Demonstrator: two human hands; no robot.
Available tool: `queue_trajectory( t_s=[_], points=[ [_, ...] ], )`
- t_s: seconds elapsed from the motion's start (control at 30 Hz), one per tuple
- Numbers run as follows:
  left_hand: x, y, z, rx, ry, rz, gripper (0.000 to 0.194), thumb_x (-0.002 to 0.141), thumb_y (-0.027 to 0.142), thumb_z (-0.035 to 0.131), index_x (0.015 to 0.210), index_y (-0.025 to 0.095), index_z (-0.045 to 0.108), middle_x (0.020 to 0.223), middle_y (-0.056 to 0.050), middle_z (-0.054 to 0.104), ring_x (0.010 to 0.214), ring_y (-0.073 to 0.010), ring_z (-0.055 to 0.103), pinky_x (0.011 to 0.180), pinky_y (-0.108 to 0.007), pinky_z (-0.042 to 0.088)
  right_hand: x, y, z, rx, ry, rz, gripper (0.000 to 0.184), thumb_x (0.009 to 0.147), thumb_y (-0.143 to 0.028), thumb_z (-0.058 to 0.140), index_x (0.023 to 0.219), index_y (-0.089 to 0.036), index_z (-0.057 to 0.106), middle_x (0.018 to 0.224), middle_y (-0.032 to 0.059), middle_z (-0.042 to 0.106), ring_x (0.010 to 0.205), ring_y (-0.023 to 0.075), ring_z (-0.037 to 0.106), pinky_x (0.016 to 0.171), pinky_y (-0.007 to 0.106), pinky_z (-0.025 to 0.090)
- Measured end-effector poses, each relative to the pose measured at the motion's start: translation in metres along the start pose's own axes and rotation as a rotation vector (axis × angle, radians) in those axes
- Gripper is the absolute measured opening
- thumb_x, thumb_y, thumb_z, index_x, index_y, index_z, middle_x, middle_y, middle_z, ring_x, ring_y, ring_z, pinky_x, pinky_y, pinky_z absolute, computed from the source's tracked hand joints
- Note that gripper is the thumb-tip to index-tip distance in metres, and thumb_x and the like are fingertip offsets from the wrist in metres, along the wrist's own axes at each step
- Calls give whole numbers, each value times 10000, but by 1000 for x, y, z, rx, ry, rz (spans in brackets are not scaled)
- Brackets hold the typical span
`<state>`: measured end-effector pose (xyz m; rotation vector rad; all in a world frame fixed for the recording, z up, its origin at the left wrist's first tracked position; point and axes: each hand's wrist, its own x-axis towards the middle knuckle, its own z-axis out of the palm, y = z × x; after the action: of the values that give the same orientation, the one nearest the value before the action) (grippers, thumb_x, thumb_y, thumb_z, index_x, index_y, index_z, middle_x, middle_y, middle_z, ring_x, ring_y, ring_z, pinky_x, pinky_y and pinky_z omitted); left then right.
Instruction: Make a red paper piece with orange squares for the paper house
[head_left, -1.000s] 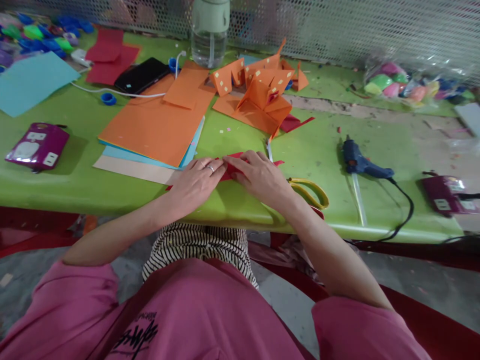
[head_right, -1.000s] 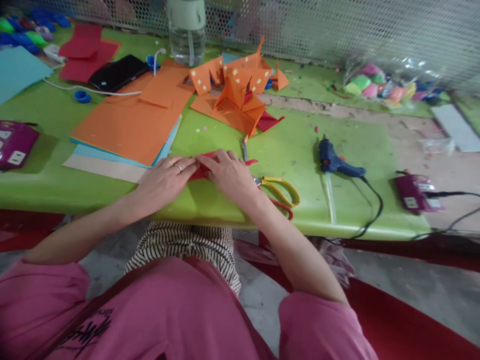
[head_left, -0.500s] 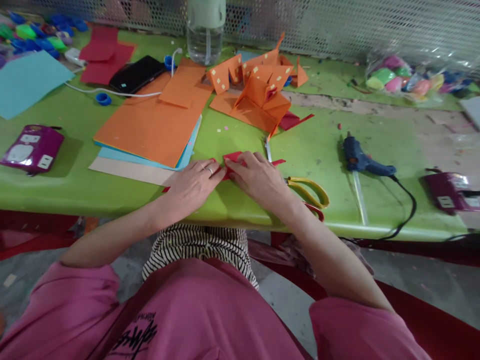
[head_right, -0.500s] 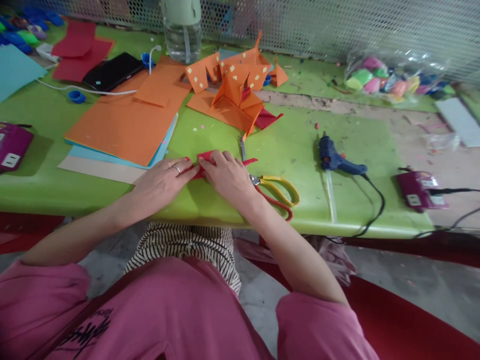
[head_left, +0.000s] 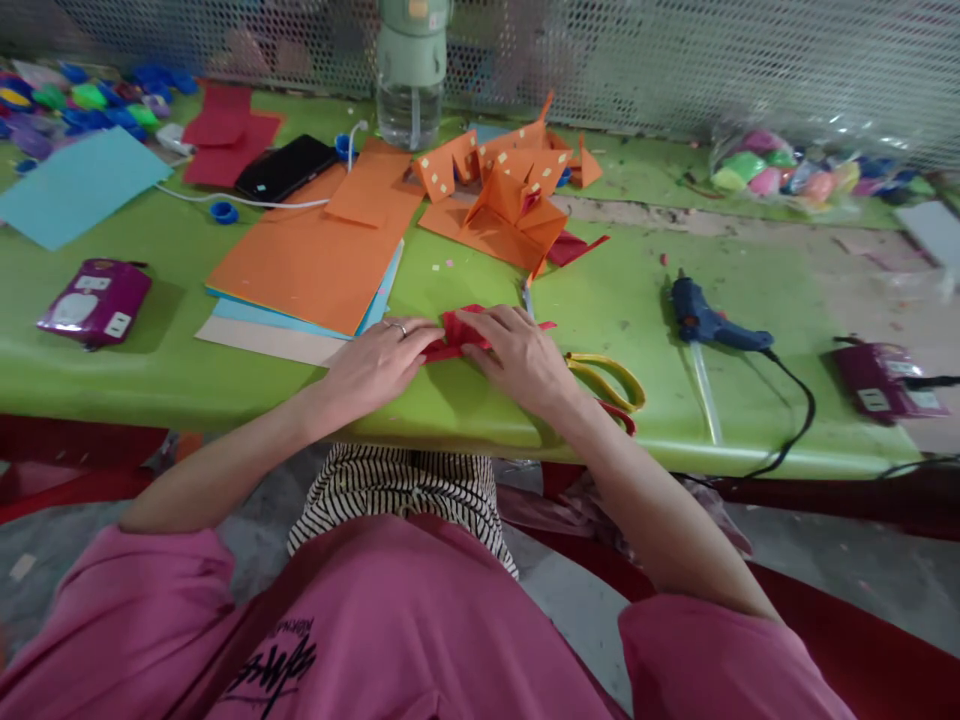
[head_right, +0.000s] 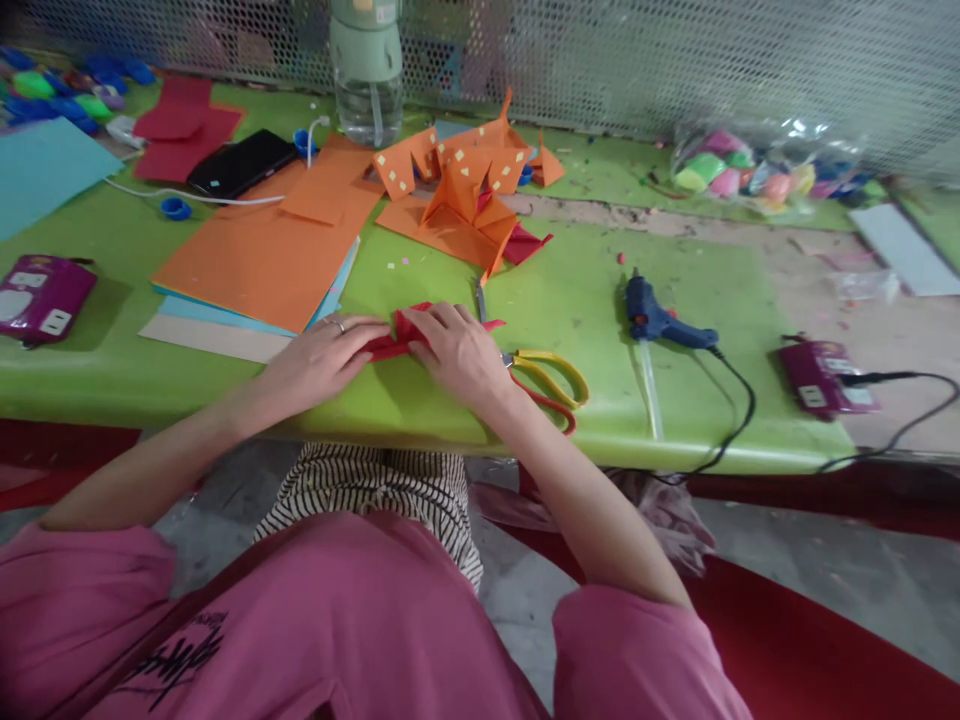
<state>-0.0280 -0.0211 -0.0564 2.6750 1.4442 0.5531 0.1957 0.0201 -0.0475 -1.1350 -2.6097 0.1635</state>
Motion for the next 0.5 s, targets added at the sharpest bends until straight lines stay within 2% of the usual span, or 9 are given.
queue_trajectory(
  t_s=[0.1,0.2,0.27,0.4,0.5],
  points=[
    [-7,3,-9,17,46,7,259,989,218,502,1210,155,620,1242,-115,653,1142,-241,612,1008,-417,494,-6,3,-7,-98,47,-40,322,1000,-382,480,1222,-232,658,1114,97,682,1006,263,553,879,412,443],
    [-21,5,-15,95,13,37,324,950,302,595,1237,152,604,1257,-125,641,1134,-279,606,994,-460,496,-14,11,-12,-231,43,-102,308,986,-412,516,1200,-254,673,1152,83,701,1035,270,539,895,432,387],
    [-32,3,-17,146,18,49,338,940,286,610,1250,151,594,1273,-132,636,1125,-286,614,972,-460,505,-17,18,-14,-276,46,-114,296,987,-396,522,1211,-268,666,1172,76,707,1042,264,533,901,429,364],
    [-49,-8,-17,148,43,43,262,957,242,577,1205,163,605,1244,-123,661,1078,-259,648,942,-433,519,-16,23,-13,-268,57,-133,311,997,-394,504,1245,-279,653,1163,62,721,1026,253,543,897,419,356],
    [-57,-12,-18,97,43,-21,287,954,275,590,1215,157,588,1220,-121,681,1071,-251,660,932,-422,531,-12,12,-8,-214,102,-170,324,1006,-389,488,1258,-277,658,1180,69,712,1034,247,555,887,412,368]
  ],
)
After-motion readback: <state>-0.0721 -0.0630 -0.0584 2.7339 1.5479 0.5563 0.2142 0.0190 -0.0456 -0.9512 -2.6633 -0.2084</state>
